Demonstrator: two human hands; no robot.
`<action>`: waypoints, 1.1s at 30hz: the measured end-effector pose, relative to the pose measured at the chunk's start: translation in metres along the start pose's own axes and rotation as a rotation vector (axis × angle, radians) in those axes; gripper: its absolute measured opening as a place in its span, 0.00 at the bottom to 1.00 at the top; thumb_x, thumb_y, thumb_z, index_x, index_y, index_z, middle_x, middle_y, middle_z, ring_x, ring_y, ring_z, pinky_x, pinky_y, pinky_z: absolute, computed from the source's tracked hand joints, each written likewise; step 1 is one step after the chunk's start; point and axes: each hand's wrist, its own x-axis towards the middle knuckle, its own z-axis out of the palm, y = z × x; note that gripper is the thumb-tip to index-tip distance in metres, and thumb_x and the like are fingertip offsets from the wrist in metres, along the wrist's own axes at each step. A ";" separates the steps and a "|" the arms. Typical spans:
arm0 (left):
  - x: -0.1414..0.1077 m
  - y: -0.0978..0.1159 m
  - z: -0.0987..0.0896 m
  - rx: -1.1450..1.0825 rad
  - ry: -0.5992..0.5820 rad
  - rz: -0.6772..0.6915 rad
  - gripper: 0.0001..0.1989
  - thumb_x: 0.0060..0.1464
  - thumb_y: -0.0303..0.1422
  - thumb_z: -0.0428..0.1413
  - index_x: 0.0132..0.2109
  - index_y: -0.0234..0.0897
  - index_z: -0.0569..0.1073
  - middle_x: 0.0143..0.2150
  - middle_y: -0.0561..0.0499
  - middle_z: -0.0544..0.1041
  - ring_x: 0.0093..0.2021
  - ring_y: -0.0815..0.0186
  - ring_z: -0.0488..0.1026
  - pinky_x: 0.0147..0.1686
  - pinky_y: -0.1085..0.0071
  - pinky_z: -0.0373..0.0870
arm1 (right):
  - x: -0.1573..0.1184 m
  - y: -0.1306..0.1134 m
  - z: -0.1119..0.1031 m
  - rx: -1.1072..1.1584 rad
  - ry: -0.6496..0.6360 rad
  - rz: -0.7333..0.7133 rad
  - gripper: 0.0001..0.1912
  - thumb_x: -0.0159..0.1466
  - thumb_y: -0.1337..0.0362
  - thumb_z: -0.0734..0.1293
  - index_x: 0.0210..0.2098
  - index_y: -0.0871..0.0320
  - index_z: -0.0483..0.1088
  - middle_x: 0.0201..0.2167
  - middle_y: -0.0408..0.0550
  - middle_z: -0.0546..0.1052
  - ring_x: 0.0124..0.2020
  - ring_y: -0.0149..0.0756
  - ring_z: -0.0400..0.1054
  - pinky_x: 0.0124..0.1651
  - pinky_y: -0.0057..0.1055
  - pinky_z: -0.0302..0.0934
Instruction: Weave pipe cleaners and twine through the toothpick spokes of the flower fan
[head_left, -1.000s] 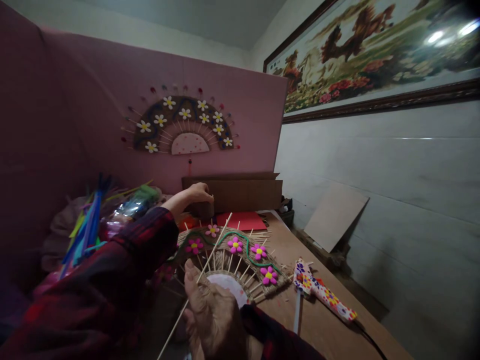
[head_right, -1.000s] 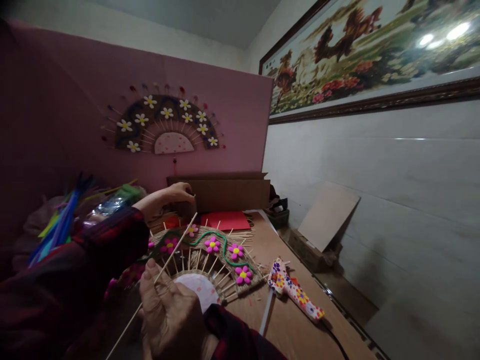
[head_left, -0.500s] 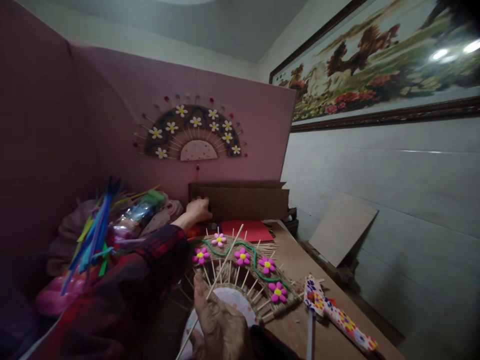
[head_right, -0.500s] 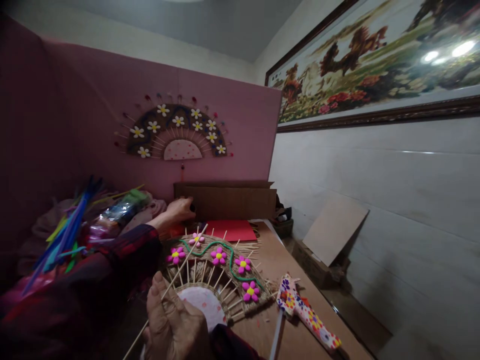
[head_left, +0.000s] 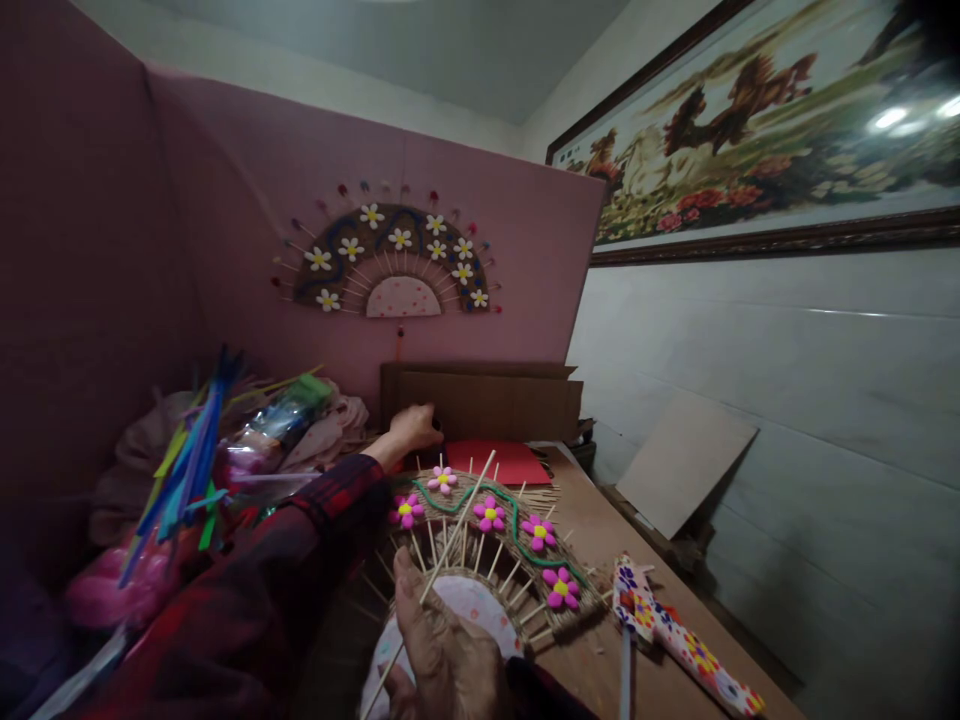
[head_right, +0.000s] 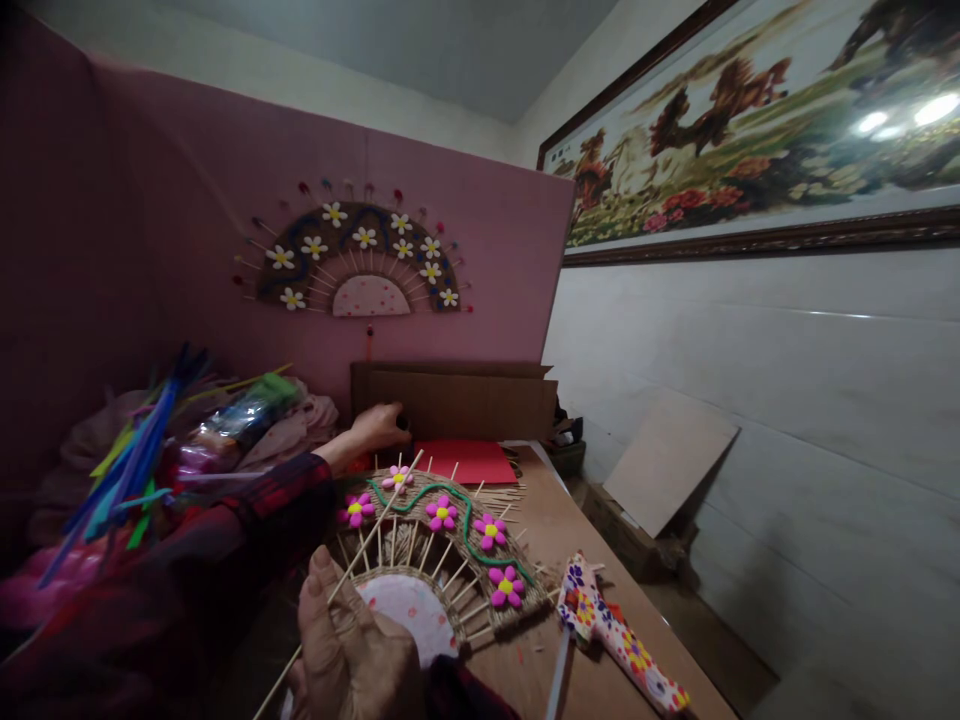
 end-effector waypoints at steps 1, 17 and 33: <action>0.001 0.000 0.001 -0.010 -0.006 -0.002 0.25 0.45 0.44 0.56 0.49 0.37 0.71 0.49 0.39 0.74 0.47 0.54 0.73 0.39 0.67 0.69 | 0.000 0.000 0.000 -0.003 -0.001 0.003 0.35 0.59 0.72 0.59 0.64 0.70 0.46 0.56 0.62 0.68 0.56 0.42 0.63 0.44 0.32 0.72; 0.009 -0.010 -0.002 -0.138 -0.056 -0.004 0.18 0.42 0.40 0.59 0.38 0.32 0.78 0.39 0.42 0.79 0.38 0.58 0.75 0.30 0.73 0.66 | -0.004 0.005 0.001 -0.020 -0.034 -0.037 0.33 0.61 0.73 0.57 0.65 0.72 0.44 0.57 0.64 0.65 0.59 0.42 0.60 0.47 0.33 0.70; -0.056 0.009 -0.068 -0.071 0.059 0.001 0.13 0.48 0.34 0.56 0.41 0.37 0.77 0.42 0.44 0.78 0.42 0.61 0.73 0.37 0.72 0.66 | 0.005 0.004 -0.015 0.080 -0.138 0.073 0.36 0.59 0.76 0.56 0.65 0.72 0.42 0.61 0.67 0.59 0.62 0.43 0.56 0.55 0.39 0.64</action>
